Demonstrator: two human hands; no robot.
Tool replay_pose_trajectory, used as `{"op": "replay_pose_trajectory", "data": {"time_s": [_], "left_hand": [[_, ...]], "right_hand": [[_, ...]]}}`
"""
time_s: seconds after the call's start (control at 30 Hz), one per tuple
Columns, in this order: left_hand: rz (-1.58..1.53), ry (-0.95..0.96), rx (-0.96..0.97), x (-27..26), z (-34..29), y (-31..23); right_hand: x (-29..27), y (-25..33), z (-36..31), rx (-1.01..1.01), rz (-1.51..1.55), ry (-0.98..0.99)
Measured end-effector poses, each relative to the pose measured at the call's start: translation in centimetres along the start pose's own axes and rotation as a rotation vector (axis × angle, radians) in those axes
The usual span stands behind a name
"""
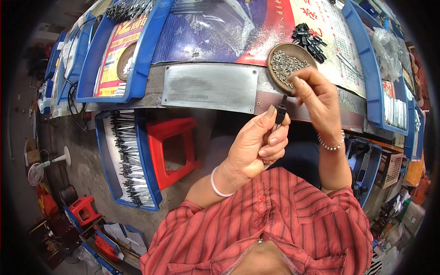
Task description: Assembling small metal and plastic mechanical components at a workbench.
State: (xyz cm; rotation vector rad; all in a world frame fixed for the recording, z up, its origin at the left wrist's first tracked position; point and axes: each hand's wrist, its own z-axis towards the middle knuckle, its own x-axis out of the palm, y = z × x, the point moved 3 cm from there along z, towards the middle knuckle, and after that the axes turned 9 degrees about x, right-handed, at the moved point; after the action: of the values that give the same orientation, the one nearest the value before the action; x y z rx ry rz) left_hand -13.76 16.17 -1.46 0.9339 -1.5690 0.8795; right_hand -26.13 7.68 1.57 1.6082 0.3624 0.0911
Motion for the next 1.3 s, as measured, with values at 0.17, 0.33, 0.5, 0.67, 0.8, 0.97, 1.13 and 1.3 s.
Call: {"op": "replay_pose_trajectory", "data": {"time_s": [0.17,0.33,0.5,0.67,0.8,0.97,1.13,1.3], "left_hand": [[-0.051,0.008,-0.001,-0.1,-0.3,-0.4],[-0.025,-0.015,0.003,0.0,-0.1,-0.1],[-0.082,0.051,0.002,-0.2,-0.1,0.1],[-0.153,0.026,-0.029,-0.6,0.2,0.5],[-0.174,0.003,-0.026,-0.9,0.3,0.8],[-0.182,-0.043,-0.026,-1.4,0.3,1.1],[-0.091,-0.04,0.0,-1.7,0.5,1.2],[-0.019,-0.068,0.02,-1.7,0.6,1.4]], "right_hand": [[-2.4,0.6,2.5,-0.298,-0.71,-0.134],[-2.6,-0.8,4.6,-0.408,-1.105,-0.095],[-2.1,-1.3,5.7,-0.458,-1.195,-0.124],[-2.6,-1.3,6.0,-0.483,-1.107,-0.087],[-2.9,-0.9,5.9,-0.36,-0.977,-0.053],[-3.5,-0.2,4.6,-0.24,-0.7,-0.059],[-3.9,-0.1,2.5,-0.046,-0.092,0.02],[-1.8,0.5,-2.1,-0.148,0.107,0.1]]}}
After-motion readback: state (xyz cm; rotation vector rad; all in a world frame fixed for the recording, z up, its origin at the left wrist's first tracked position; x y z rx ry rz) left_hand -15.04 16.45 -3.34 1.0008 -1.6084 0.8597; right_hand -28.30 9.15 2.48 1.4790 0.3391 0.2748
